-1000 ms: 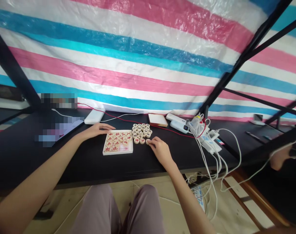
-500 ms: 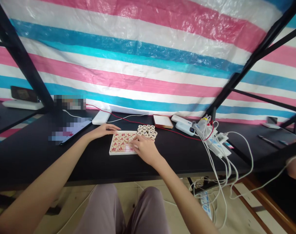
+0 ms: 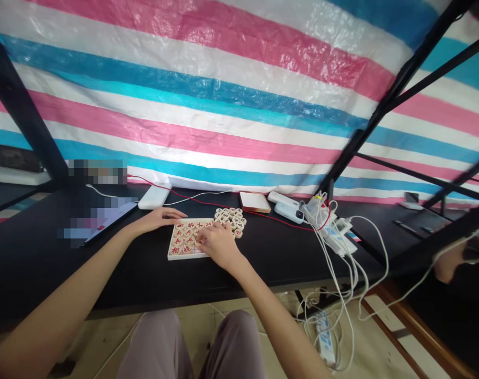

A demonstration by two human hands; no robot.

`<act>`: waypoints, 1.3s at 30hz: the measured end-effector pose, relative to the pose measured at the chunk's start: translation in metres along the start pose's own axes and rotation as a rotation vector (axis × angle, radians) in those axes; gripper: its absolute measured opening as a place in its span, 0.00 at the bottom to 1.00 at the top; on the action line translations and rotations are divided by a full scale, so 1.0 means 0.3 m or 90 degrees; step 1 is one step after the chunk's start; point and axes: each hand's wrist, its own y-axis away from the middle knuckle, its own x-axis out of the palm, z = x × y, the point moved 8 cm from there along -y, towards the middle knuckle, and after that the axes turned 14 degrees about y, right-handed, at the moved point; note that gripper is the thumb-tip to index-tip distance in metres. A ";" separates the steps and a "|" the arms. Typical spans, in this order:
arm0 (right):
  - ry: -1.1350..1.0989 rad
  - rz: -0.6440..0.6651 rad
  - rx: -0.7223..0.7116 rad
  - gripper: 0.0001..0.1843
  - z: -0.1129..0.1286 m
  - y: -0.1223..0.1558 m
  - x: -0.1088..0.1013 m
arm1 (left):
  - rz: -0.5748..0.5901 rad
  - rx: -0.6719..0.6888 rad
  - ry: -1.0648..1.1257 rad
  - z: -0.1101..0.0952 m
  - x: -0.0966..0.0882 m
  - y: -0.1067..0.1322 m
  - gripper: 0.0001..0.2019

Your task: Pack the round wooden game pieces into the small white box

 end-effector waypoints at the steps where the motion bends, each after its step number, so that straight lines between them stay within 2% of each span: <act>1: -0.022 -0.007 -0.003 0.10 -0.002 0.000 -0.001 | 0.000 0.000 -0.003 -0.001 0.000 0.000 0.22; 4: -0.069 -0.066 0.017 0.11 -0.047 0.016 -0.034 | -0.006 -0.003 -0.007 0.000 -0.003 0.000 0.22; 6: -0.079 -0.133 0.102 0.13 -0.135 0.059 -0.069 | -0.007 -0.005 -0.007 0.002 -0.005 0.000 0.22; 8: -0.069 -0.187 0.227 0.16 -0.254 0.135 -0.085 | -0.003 -0.004 -0.006 0.004 -0.003 0.000 0.22; 10: -0.043 -0.177 0.318 0.18 -0.358 0.215 -0.060 | 0.004 -0.002 -0.002 0.005 -0.001 -0.002 0.22; 12: -0.012 -0.149 0.352 0.19 -0.421 0.276 -0.017 | 0.007 -0.001 0.002 0.007 0.000 -0.004 0.24; 15: 0.016 -0.126 0.337 0.17 -0.438 0.310 0.041 | 0.000 -0.004 -0.002 0.011 -0.004 -0.004 0.26; 18: -0.001 -0.126 0.318 0.13 -0.424 0.289 0.067 | -0.003 -0.003 -0.005 0.009 -0.004 0.000 0.26; 21: -0.020 -0.126 0.312 0.10 -0.424 0.252 0.056 | -0.006 0.008 -0.004 -0.003 0.000 0.005 0.23; 23: -0.025 -0.149 0.316 0.10 -0.423 0.238 0.024 | -0.014 0.006 -0.008 -0.006 0.000 0.005 0.21; 25: -0.039 -0.199 0.322 0.10 -0.399 0.233 -0.022 | -0.026 -0.007 -0.010 -0.001 -0.004 0.003 0.19; 27: -0.063 -0.232 0.286 0.12 -0.329 0.218 -0.063 | -0.036 -0.019 -0.012 0.008 -0.009 0.000 0.19; 29: -0.077 -0.207 0.177 0.12 -0.204 0.176 -0.080 | -0.045 -0.022 -0.013 0.016 -0.014 -0.001 0.19; 31: -0.064 -0.137 0.043 0.12 -0.058 0.123 -0.072 | -0.049 -0.015 -0.009 0.019 -0.016 0.000 0.19; 33: -0.017 -0.095 -0.021 0.12 0.042 0.075 -0.060 | -0.050 0.001 -0.002 0.014 -0.017 0.004 0.19; 36: 0.099 -0.051 -0.035 0.12 0.098 0.007 -0.036 | -0.048 0.015 0.000 0.010 -0.018 0.010 0.18; 39: 0.188 -0.009 -0.029 0.12 0.094 -0.036 -0.008 | -0.049 0.009 0.004 0.017 -0.024 0.014 0.18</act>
